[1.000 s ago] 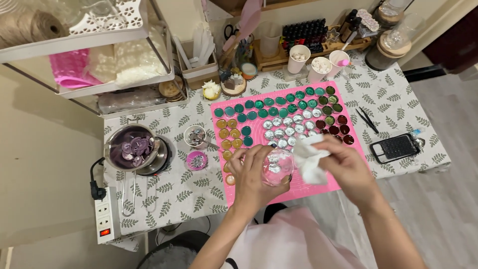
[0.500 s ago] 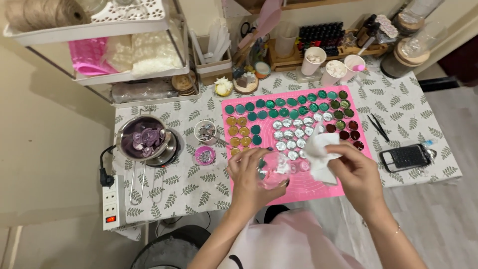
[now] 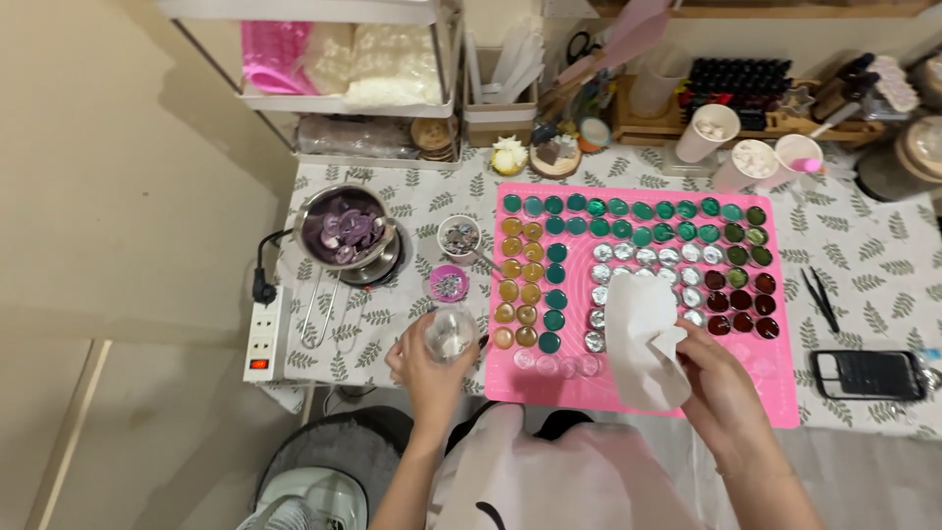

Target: The person scoops melted colored wax from a metal melting pot with a spoon and fills small clear candle cups arranged on a pink silicone mat, working through the cups one at a time. They return the spoon to the pot between fills and later wipe the mat with a paper towel.

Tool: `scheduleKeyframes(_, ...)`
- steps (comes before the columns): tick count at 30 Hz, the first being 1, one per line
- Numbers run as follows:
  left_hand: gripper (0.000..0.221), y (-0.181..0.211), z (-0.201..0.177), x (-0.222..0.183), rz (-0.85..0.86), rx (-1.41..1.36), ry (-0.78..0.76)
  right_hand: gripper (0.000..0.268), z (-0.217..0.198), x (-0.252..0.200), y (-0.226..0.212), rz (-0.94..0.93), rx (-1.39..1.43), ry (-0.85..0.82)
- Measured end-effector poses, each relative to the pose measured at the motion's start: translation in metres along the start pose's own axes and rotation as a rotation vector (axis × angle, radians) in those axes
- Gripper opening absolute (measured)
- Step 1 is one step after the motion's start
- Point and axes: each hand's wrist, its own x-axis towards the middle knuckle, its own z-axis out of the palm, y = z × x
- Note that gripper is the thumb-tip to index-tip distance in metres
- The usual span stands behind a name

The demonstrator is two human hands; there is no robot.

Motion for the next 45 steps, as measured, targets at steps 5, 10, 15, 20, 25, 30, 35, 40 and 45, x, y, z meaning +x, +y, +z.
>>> scheduleKeyframes(5, 0.083, -0.025, 0.026, 0.012, -0.009, -0.028, 0.043, 0.045, 0.029, -0.007, -0.009, 0.009, -0.102, -0.017)
scheduleKeyframes(10, 0.087, -0.041, 0.031, 0.012, -0.012, -0.063, -0.006, 0.04, 0.049, -0.012, 0.0, 0.027, -0.148, -0.094)
scheduleKeyframes(15, 0.09, -0.052, 0.032, 0.017, -0.061, -0.042, -0.086, 0.04, 0.061, -0.02, 0.003, 0.107, -0.226, -0.055)
scheduleKeyframes(20, 0.099, -0.042, 0.021, 0.028, -0.117, 0.059, -0.176, 0.041, 0.061, -0.014, 0.006, 0.088, -0.225, -0.07)
scheduleKeyframes(25, 0.128, -0.031, 0.006, 0.024, -0.063, 0.039, -0.174, 0.041, 0.062, -0.01, 0.013, 0.043, -0.201, -0.11)
scheduleKeyframes(30, 0.109, -0.002, -0.012, -0.002, 0.121, -0.065, -0.093, 0.042, 0.085, -0.009, 0.021, 0.058, -0.153, -0.137)
scheduleKeyframes(35, 0.069, 0.061, -0.029, 0.009, -0.422, -0.93, -0.655, 0.05, 0.138, -0.026, 0.013, 0.268, 0.11, -0.283)
scheduleKeyframes(40, 0.049, 0.044, -0.027, 0.019, -0.504, -1.055, -0.636, 0.045, 0.162, -0.021, 0.015, 0.243, 0.002, -0.396)
scheduleKeyframes(45, 0.035, 0.039, -0.056, 0.034, -0.404, -1.038, -0.382, 0.04, 0.167, -0.02, 0.018, 0.005, -0.235, -0.372)
